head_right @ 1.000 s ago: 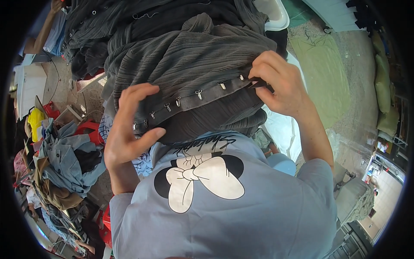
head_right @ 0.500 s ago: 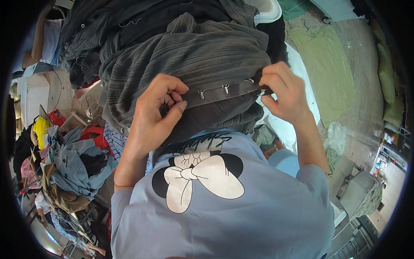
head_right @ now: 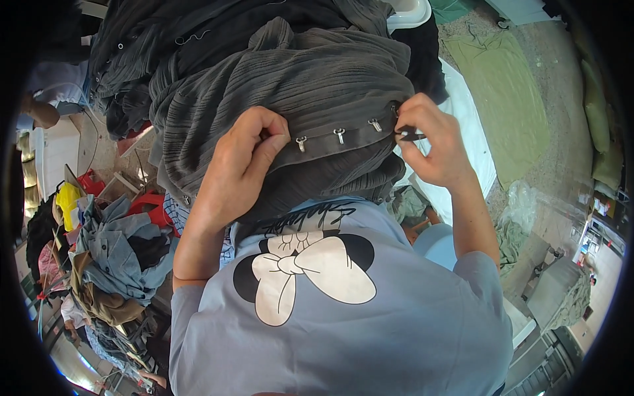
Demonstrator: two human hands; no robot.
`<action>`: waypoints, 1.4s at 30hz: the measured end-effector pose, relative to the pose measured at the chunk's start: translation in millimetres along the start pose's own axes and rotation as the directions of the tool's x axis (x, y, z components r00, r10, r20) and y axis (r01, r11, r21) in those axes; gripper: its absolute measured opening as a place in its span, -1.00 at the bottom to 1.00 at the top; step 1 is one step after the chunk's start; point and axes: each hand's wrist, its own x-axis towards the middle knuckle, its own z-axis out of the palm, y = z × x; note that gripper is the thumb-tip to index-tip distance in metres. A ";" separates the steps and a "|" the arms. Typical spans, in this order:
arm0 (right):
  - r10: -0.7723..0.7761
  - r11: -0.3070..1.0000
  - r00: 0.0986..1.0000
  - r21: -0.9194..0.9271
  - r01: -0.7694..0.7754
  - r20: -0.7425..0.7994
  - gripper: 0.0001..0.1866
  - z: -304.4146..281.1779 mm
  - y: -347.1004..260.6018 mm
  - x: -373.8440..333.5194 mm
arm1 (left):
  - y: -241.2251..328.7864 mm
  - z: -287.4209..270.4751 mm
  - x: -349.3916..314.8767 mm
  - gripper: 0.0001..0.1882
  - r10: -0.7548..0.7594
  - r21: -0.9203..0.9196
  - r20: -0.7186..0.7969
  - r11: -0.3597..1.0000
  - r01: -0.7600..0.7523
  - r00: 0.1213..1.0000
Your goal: The recorder is manually attaching metal hooks or clips to the waistbands of several gray pleated garments in a workshop environment.
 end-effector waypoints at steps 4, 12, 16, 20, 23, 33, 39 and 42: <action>0.133 0.953 0.991 0.278 -0.118 -0.034 -0.61 -14.4 -18.9 14.3 | -0.3 -3.7 3.8 -0.97 -0.080 -0.171 0.037 0.982 0.085 0.996; -0.093 0.996 0.935 0.041 0.084 0.343 -0.84 7.0 -45.4 87.2 | 2.3 -4.1 5.2 -0.90 -0.015 -0.127 0.028 0.992 0.019 0.999; -0.099 0.994 0.879 0.011 0.106 0.466 -0.83 10.3 -52.4 105.5 | 3.2 -5.6 2.6 -0.97 -0.004 -0.115 0.019 0.993 0.006 1.000; -0.019 1.000 0.829 -0.006 0.027 0.559 -0.83 9.5 -54.6 107.7 | 3.1 -6.2 3.2 -0.90 0.003 -0.129 0.034 0.992 0.002 0.999; -0.057 0.998 0.835 0.015 0.058 0.547 -0.83 14.3 -51.1 107.0 | 1.9 -7.0 3.6 -0.90 0.008 -0.124 0.040 0.992 -0.003 0.999; -0.025 0.994 0.864 0.104 -0.032 0.503 -0.85 11.5 -44.0 101.6 | 3.7 -15.4 0.9 -0.95 0.025 -0.275 0.082 0.961 -0.002 0.996; 0.082 0.950 0.910 0.244 -0.194 0.406 -0.87 -9.4 -34.8 92.0 | 16.6 -37.4 0.7 -0.70 0.365 -0.611 0.304 0.783 -0.114 0.880; 0.026 0.978 0.945 0.187 -0.091 0.325 -0.85 -2.8 -32.1 85.4 | 21.0 -10.6 10.9 -0.82 0.212 0.111 0.026 0.971 -0.213 0.977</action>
